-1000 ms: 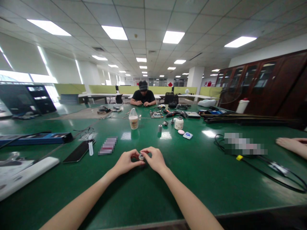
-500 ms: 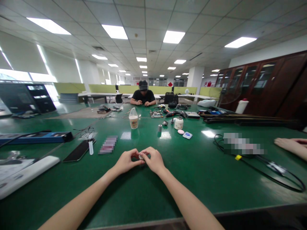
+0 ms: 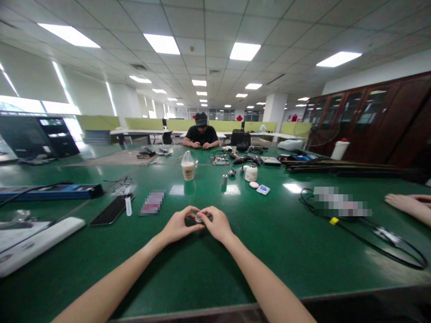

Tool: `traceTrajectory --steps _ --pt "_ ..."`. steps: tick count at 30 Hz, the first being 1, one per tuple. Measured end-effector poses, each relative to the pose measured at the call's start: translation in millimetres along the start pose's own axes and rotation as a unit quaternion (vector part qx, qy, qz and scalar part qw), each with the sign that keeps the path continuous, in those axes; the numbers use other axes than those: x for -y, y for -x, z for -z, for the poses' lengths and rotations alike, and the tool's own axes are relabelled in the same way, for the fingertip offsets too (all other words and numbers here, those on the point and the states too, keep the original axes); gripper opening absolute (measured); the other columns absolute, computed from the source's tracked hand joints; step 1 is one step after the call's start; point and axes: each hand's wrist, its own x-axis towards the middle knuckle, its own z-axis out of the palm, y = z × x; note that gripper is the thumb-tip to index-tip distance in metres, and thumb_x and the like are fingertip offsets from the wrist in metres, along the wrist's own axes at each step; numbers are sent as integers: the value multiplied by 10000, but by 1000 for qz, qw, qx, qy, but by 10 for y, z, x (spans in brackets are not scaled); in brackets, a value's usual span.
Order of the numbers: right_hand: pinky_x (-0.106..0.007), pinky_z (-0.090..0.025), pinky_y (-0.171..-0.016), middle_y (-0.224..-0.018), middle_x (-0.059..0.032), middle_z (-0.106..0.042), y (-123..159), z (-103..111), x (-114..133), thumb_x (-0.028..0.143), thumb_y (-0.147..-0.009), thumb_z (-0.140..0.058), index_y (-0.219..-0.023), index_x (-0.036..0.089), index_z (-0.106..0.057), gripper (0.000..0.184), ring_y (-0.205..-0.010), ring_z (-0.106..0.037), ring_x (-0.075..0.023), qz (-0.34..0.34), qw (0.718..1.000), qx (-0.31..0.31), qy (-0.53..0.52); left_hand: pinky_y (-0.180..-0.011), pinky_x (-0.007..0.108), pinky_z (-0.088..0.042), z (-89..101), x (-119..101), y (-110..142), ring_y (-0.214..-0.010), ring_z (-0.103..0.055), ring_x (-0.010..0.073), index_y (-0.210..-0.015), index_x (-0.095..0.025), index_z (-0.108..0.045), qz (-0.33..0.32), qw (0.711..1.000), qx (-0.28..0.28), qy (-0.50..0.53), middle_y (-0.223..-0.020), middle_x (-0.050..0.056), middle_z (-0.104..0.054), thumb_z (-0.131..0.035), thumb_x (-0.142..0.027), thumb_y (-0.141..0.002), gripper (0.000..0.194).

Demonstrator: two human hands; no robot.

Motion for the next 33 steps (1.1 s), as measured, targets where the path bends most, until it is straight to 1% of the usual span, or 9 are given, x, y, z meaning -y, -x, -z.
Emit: traceTrajectory --steps 3,7,12,17,22,24,29,31,33 --pt "-278 -490 -738 -919 -42 -678 -10 -19 -45 384 -893 -500 -985 219 -673 257 -792 -633 -156 -16 998 -15 -54 -799 307 -491 1 -28 -19 -868 -654 186 -1120 -220 -571 1 999 -39 -1 -916 33 -707 -667 -491 -741 476" --pt "-271 -520 -688 -914 -46 -667 -22 -22 -97 366 -904 -454 -1174 211 -556 327 -745 -650 -147 -61 991 -47 -110 -774 297 -474 3 -19 -45 -858 -634 173 -1034 -218 -639 0 997 -74 -15 -921 28 -703 -595 -455 -818 324" --pt "-260 -512 -666 -837 -17 -659 -9 5 -89 296 -899 -428 -1114 225 -586 276 -679 -632 -131 -58 995 -57 -65 -839 323 -443 -25 -8 -31 -903 -605 182 -874 -240 -723 -47 992 -101 -54 -914 20 -713 -602 -407 -831 211" --pt "-239 -493 -634 -808 -1 -657 0 29 -49 284 -869 -473 -1134 230 -570 287 -635 -615 -120 -56 994 -85 -39 -835 316 -440 -37 -38 -44 -901 -585 183 -852 -239 -744 -70 986 -138 -65 -891 31 -706 -606 -394 -834 208" --pt "-227 -454 -566 -751 5 -676 -5 37 -45 322 -842 -517 -1059 225 -618 258 -540 -576 -109 -71 994 -85 -25 -768 314 -429 122 134 -94 -800 -559 192 -892 -244 -752 -3 962 -230 -145 -767 35 -686 -536 -435 -870 289" --pt "-228 -445 -566 -743 3 -680 -6 36 -48 317 -817 -541 -960 221 -654 206 -543 -570 -111 -73 994 -84 -13 -742 324 -417 206 283 -97 -785 -547 211 -872 -258 -762 47 955 -213 -200 -744 41 -682 -540 -456 -857 298" --pt "-221 -420 -564 -711 11 -674 -4 46 -44 242 -740 -571 -739 208 -651 87 -554 -554 -111 -71 994 -82 15 -642 309 -392 296 606 -85 -765 -570 243 -900 -291 -767 178 949 -91 -245 -743 55 -705 -570 -502 -805 304" --pt "-217 -410 -559 -687 17 -665 -4 55 -33 225 -728 -563 -720 207 -649 88 -547 -545 -109 -68 994 -79 21 -630 305 -389 283 632 -89 -759 -580 244 -913 -286 -765 191 948 -86 -238 -753 56 -712 -565 -508 -802 319" --pt "-217 -406 -561 -678 19 -661 -3 64 -16 216 -720 -557 -710 207 -648 92 -545 -540 -109 -68 994 -78 25 -643 308 -395 255 580 -94 -760 -579 241 -901 -276 -766 169 952 -97 -235 -741 54 -707 -559 -500 -809 319"
